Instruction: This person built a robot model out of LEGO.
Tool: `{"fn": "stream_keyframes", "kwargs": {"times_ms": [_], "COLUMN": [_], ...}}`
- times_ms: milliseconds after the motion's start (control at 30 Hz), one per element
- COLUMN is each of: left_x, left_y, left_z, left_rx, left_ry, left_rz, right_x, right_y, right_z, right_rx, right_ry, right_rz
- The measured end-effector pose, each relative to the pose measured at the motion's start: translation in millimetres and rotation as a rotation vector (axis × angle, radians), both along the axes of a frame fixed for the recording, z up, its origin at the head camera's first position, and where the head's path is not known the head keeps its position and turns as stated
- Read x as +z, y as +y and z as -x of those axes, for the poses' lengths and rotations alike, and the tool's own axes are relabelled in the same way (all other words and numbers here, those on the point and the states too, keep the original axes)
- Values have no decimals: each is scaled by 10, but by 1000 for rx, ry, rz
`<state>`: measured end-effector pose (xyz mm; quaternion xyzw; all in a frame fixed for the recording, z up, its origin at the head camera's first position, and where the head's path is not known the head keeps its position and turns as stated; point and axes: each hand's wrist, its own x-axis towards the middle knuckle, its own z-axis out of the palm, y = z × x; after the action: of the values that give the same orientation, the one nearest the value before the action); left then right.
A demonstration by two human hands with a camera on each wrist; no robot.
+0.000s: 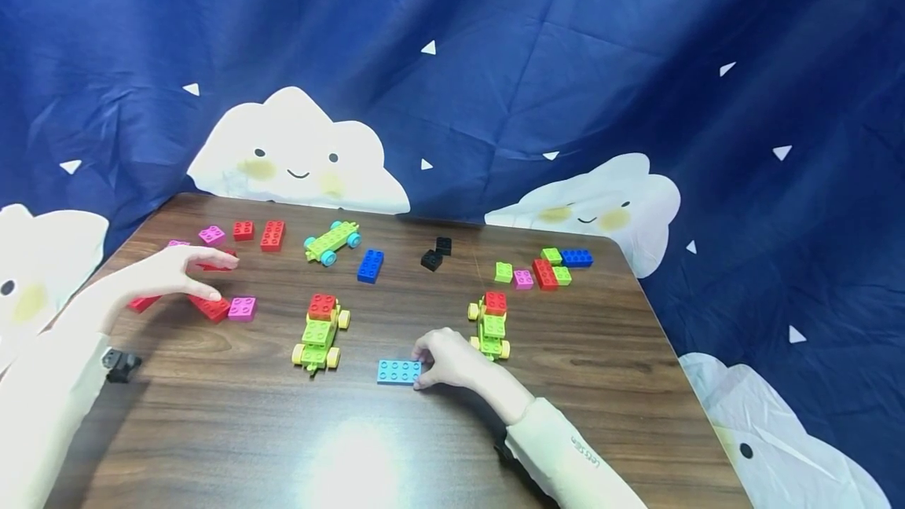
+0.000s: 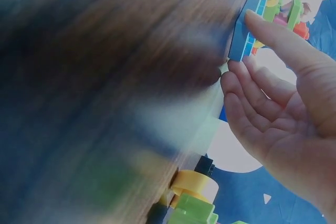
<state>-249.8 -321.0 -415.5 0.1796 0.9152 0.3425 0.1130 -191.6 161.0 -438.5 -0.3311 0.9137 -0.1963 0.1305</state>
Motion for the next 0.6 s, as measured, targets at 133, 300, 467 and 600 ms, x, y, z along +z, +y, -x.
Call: {"fn": "stream_keyframes", "kwargs": {"times_ms": [133, 300, 467, 600], "left_x": [-107, -196, -247, -283], "left_y": [-77, -114, -131, -148], "left_z": [8, 11, 11, 17], "left_rx": [-21, -61, -60, -78], "left_ry": [5, -27, -116, -123], "left_rz": [3, 16, -11, -8], "right_x": [-7, -1, 6, 6], "right_y": [3, 5, 9, 17], "right_z": [3, 6, 7, 7], "right_rx": [-5, -4, 6, 11], "right_ry": [-1, -7, -6, -6], "right_rz": [-6, -9, -1, 5]}}
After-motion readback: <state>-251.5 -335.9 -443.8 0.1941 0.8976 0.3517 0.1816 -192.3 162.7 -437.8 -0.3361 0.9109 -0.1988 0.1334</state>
